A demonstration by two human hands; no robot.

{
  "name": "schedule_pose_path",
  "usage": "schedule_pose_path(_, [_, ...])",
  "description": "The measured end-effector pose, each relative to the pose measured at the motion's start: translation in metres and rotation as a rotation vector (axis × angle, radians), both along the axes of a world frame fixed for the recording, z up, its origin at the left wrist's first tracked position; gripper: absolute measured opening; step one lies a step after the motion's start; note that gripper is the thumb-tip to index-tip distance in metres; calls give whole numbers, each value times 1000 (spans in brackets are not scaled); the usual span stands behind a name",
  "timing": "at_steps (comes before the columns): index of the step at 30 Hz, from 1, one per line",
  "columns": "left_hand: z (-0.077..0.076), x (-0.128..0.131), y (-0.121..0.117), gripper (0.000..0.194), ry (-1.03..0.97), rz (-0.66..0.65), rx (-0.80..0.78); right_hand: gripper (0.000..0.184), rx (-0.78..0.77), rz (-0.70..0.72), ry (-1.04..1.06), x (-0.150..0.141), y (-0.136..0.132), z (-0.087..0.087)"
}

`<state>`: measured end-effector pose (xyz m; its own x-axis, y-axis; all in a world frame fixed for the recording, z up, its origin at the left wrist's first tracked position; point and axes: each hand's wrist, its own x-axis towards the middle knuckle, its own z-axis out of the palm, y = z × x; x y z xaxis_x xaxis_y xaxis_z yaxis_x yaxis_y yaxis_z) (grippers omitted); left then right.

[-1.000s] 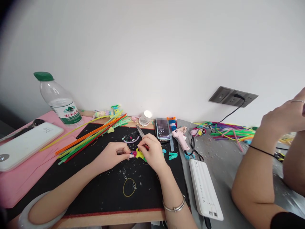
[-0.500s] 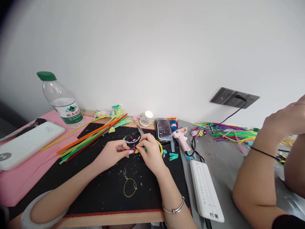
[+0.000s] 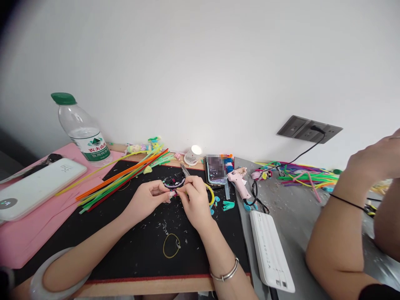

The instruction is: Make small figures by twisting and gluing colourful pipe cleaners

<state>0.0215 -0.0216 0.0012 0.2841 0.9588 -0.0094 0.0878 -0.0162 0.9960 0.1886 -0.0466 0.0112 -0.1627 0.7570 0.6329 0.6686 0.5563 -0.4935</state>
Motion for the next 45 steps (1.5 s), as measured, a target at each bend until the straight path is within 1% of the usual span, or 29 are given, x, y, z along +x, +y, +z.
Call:
schedule_pose_path(5, [2, 0, 0, 20, -67, 35, -66, 11, 88, -4, -54, -1, -2, -2])
schedule_pose_path(9, [4, -1, 0, 22, -163, 42, -183, 9, 162, -24, -99, -1, -2, -2])
schedule_pose_path(13, [4, -2, 0, 23, -257, 34, -304, 9, 198, -37, -119, -1, -1, 0])
schedule_pose_path(16, [3, -3, 0, 24, -319, 26, -344, 9, 211, -43, -114, -2, -1, 1])
schedule_pose_path(20, [3, -2, 0, 24, -379, 27, -340, 9, 225, -55, -105, -2, -1, 1])
schedule_pose_path(26, [5, -1, 0, 25, -368, 76, -243, 9, 223, -69, -44, -2, -2, 6])
schedule_pose_path(32, [6, 1, -2, 24, -383, 79, -214, 10, 122, -108, 55, -1, -2, 6])
schedule_pose_path(35, [7, 2, -3, 24, -396, 72, -236, 9, 62, -125, 89, -1, -3, 4])
schedule_pose_path(38, [9, 2, -3, 25, -411, 56, -270, 6, 50, -129, 105, -1, -3, 4])
schedule_pose_path(40, [10, 1, -3, 24, -427, 39, -284, 12, 54, -125, 122, -1, -2, 4])
schedule_pose_path(45, [9, 0, -2, 23, -464, -28, -286, 44, 53, -95, 154, 3, 1, 4])
